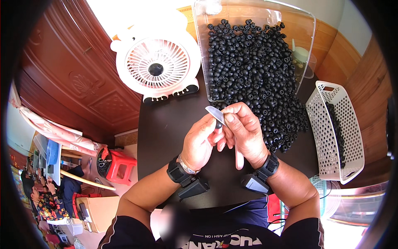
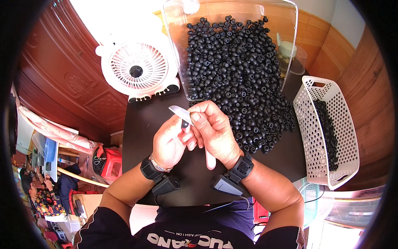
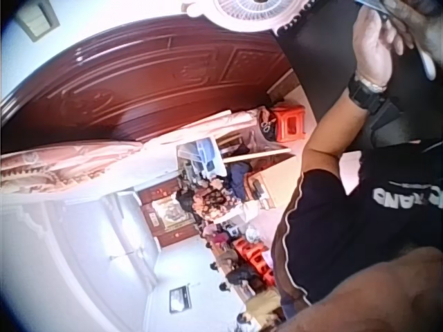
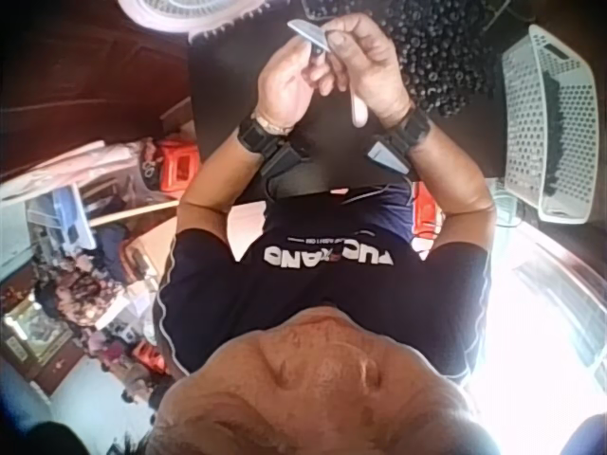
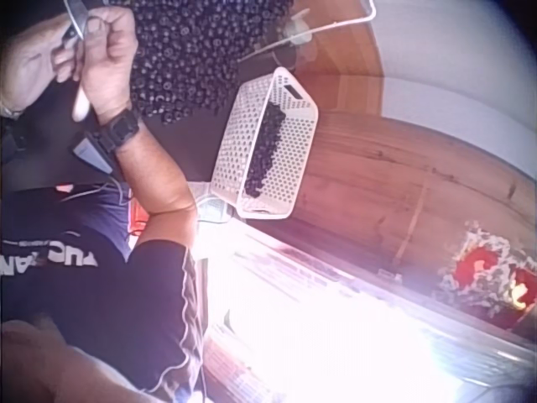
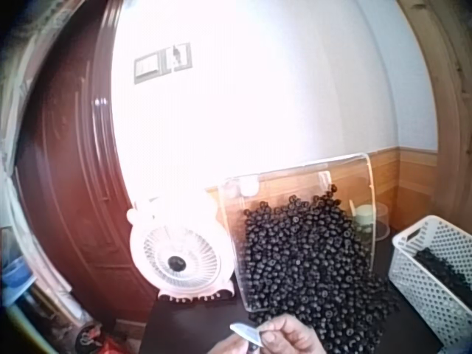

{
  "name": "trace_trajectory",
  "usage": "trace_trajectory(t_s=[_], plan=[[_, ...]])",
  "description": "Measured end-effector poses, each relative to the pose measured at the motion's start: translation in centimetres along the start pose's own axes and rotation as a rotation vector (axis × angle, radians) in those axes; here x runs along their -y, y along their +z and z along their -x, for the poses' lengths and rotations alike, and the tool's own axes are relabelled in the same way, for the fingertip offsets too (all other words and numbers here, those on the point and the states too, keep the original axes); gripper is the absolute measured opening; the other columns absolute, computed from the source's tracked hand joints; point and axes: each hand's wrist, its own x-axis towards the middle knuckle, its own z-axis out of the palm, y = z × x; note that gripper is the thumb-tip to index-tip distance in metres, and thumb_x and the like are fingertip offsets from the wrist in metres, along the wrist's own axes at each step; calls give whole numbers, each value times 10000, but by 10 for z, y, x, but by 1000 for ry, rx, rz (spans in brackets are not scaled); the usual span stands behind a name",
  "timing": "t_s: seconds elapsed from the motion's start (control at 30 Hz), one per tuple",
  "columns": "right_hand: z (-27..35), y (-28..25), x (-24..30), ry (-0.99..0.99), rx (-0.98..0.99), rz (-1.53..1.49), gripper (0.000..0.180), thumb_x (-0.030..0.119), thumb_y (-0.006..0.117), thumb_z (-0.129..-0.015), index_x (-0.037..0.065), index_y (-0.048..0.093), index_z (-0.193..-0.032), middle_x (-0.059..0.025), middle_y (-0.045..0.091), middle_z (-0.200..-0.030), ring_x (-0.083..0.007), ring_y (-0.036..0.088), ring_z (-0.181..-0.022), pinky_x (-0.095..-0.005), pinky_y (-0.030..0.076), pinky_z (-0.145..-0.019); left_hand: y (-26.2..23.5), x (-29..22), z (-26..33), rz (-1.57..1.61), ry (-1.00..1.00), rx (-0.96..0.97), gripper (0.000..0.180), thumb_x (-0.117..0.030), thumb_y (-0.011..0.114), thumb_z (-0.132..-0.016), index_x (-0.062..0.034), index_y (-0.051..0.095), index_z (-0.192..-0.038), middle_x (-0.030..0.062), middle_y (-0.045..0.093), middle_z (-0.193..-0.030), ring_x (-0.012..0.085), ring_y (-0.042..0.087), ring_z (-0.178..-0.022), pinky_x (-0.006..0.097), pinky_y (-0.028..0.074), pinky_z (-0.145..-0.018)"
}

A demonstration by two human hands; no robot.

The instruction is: The worker cuts flash and trims excess material from molded plastic beads using a small hand blade.

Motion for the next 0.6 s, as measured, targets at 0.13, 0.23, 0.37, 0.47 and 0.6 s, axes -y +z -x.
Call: trace_trajectory(t_s=[0.13, 0.23, 0.37, 0.47, 0.6], plan=[[-1, 0, 1, 27, 2, -27, 139, 157, 426, -990, 34, 486, -1012, -50, 607, -718, -84, 535, -487, -190, 433, -429, 3, -2, -2, -18, 1, -21, 310, -335, 415, -953, -38, 500, -927, 6, 445, -701, 129, 484, -629, 238, 398, -539], [-1, 1, 1, 20, 4, -47, 144, 158, 424, -990, 27, 479, -1014, -52, 603, -748, -88, 554, -517, -202, 454, -444, 4, -3, -2, -32, -5, -32, 277, -329, 418, -949, -76, 476, -852, -12, 414, -695, 103, 437, -614, 240, 399, -539], [1, 1, 2, 37, 25, -40, 147, 155, 422, -990, 22, 475, -1019, -56, 602, -775, -92, 565, -537, -211, 469, -456, 5, -3, 0, -39, 3, -31, 277, -324, 422, -943, -71, 477, -847, -7, 424, -692, 113, 457, -609, 241, 399, -537], [2, 3, 1, 36, 18, -35, 138, 152, 428, -987, 27, 475, -1022, -49, 602, -763, -91, 562, -533, -208, 468, -457, 4, -1, 2, -73, 7, -56, 280, -318, 421, -940, -65, 484, -838, 6, 447, -695, 129, 488, -608, 241, 400, -535], [3, 3, 1, 18, 33, 37, 115, 141, 439, -983, 42, 484, -1023, -37, 598, -728, -81, 555, -530, -197, 452, -457, 2, 2, 4, -83, 18, -72, 296, -315, 409, -942, -52, 500, -840, 24, 478, -707, 148, 509, -600, 242, 401, -531]])
